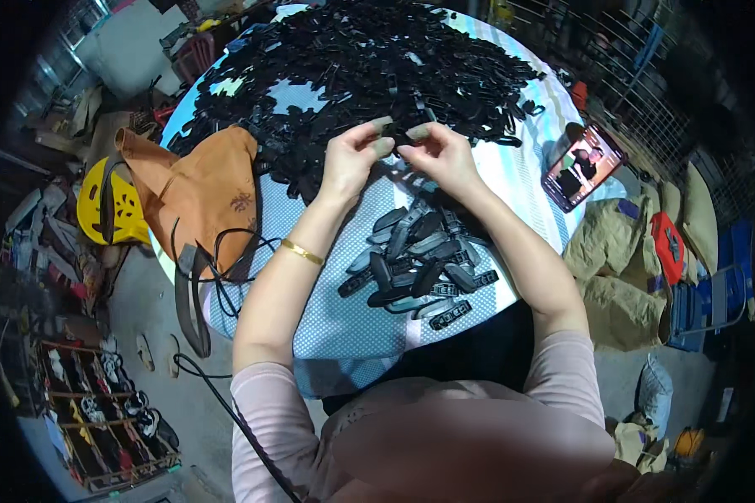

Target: Inspecting and sorting black plastic components on a table.

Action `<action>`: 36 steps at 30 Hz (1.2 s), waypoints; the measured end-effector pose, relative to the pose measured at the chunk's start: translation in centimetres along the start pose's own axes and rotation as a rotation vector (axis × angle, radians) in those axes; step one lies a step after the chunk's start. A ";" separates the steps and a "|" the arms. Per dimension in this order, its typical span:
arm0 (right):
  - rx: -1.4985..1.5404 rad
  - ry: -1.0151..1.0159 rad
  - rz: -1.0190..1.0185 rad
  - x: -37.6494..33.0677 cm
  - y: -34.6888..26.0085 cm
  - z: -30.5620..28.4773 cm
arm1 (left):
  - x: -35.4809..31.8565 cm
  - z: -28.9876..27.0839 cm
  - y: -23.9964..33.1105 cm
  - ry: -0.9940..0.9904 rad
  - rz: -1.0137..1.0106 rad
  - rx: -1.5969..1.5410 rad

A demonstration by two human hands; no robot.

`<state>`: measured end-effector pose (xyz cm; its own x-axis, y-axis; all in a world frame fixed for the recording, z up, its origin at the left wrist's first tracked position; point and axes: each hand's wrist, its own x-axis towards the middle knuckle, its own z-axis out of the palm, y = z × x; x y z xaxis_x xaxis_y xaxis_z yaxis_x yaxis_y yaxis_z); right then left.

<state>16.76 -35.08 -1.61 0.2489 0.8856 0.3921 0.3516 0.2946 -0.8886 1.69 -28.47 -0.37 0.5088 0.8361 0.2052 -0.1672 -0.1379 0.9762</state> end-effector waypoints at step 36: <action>-0.260 -0.388 -0.255 1.3 -0.5 -3.1 | -0.9 0.0 4.4 -0.249 0.066 0.240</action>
<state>19.67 -35.18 0.03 -0.2085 0.8798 0.4272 0.5816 0.4627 -0.6691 0.50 -29.83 3.69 0.6990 0.6701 0.2497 -0.0177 -0.3328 0.9428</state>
